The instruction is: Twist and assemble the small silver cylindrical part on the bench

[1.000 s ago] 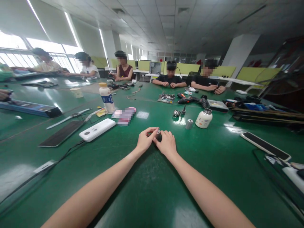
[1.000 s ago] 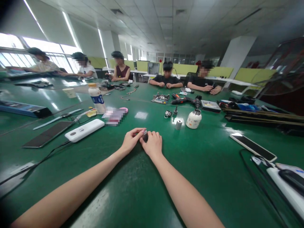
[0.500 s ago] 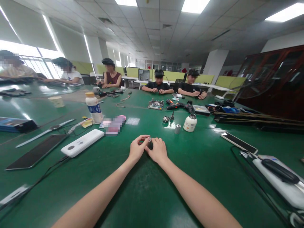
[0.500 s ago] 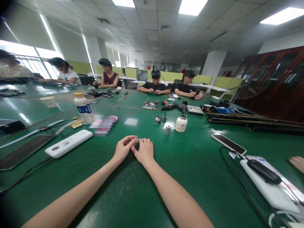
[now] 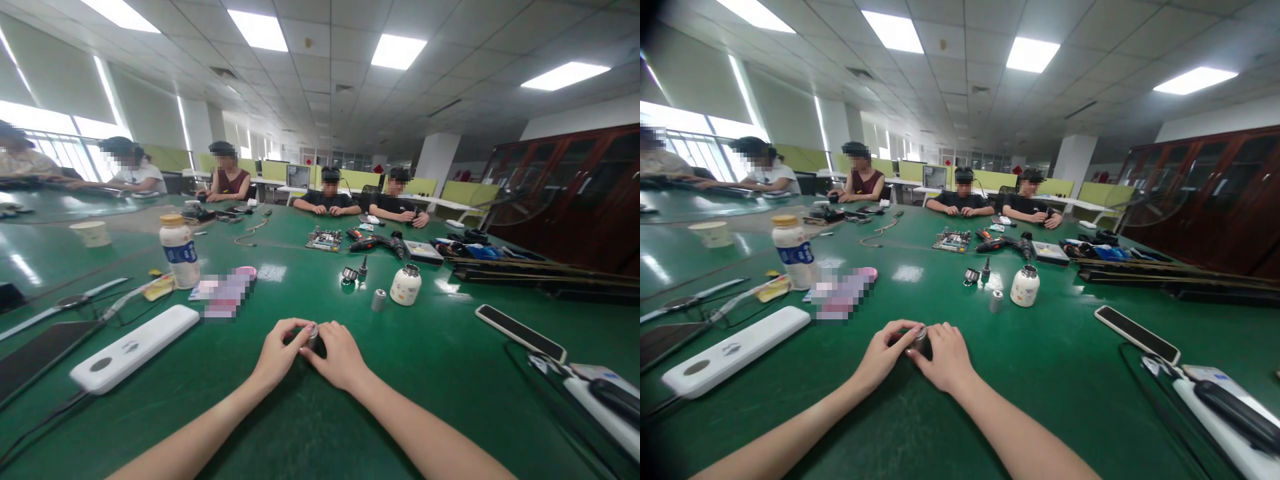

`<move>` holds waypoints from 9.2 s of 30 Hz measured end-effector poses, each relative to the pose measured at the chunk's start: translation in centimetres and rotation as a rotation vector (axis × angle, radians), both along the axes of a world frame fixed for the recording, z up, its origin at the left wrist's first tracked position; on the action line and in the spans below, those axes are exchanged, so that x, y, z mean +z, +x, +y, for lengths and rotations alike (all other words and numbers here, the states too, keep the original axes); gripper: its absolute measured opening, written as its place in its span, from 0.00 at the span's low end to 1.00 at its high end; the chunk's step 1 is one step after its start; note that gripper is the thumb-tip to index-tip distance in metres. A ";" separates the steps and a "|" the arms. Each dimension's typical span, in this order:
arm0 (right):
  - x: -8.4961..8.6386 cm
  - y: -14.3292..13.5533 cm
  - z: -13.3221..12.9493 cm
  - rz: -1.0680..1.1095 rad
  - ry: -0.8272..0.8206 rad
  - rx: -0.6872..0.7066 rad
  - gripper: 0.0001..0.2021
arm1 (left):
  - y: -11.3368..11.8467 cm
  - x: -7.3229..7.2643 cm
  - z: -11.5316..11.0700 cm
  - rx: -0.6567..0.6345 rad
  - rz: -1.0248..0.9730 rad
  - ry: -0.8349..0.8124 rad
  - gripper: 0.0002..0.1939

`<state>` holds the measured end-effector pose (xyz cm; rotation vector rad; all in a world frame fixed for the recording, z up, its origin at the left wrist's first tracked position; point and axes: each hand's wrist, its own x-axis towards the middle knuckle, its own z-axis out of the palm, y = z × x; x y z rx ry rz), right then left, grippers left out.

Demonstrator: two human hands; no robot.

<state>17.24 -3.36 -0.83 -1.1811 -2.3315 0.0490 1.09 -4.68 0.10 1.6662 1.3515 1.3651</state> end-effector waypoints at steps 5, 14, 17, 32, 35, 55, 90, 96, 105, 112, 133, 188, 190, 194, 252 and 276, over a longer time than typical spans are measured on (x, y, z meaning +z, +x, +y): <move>0.3 -0.1 -0.2 -0.034 0.042 -0.014 0.16 | 0.1 0.2 0.0 -0.002 -0.037 0.003 0.16; 0.8 -0.8 0.0 -0.090 0.030 -0.081 0.20 | 0.0 0.0 0.2 -0.024 -0.077 0.026 0.16; 0.8 -1.0 0.3 -0.098 0.029 -0.094 0.20 | 0.0 -0.1 0.3 -0.032 -0.075 0.018 0.17; 0.8 -0.8 0.8 -0.110 0.020 -0.099 0.20 | 0.3 -0.4 0.5 -0.067 -0.085 0.044 0.14; 0.8 -0.5 1.0 -0.111 0.012 -0.128 0.20 | 0.7 -0.3 0.7 -0.072 -0.066 0.063 0.13; 1.3 -0.4 1.0 -0.142 0.000 -0.150 0.18 | -0.6 -0.3 -0.2 -0.079 0.014 0.054 0.17; 0.6 0.2 -2.2 -0.042 -0.114 -0.205 0.16 | -1.2 0.2 -3.1 -0.228 0.313 0.100 0.21; 1.2 -2.5 -1.9 -0.059 -0.112 -0.319 0.13 | -1.1 0.4 -1.4 -0.111 0.151 0.027 0.16; 0.7 -5.1 0.0 -0.070 0.009 -0.342 0.12 | -3.7 1.0 2.8 -0.041 0.081 0.108 0.12; -0.7 -4.7 0.5 0.025 -0.011 -0.319 0.09 | -3.8 0.5 2.8 -0.107 0.057 0.054 0.11; -2.6 -5.4 1.0 0.109 0.085 -0.336 0.14 | -3.5 0.8 3.2 -0.078 0.002 0.016 0.09; 0.6 -3.6 5.4 0.029 -0.068 -0.169 0.12 | -3.7 0.1 7.2 0.020 0.094 0.154 0.13; 0.6 -3.6 5.5 0.020 -0.061 -0.175 0.12 | -3.7 0.0 7.3 0.011 0.096 0.136 0.14; 0.5 -3.6 5.5 0.028 -0.074 -0.181 0.11 | -3.7 0.1 7.4 -0.007 0.107 0.116 0.14; 0.8 -3.7 5.4 0.024 -0.078 -0.197 0.12 | -3.2 0.9 6.7 0.112 0.343 0.289 0.09; 1.1 -3.3 5.8 -0.078 -0.170 -0.290 0.24 | -3.1 0.1 7.2 0.415 0.515 0.037 0.10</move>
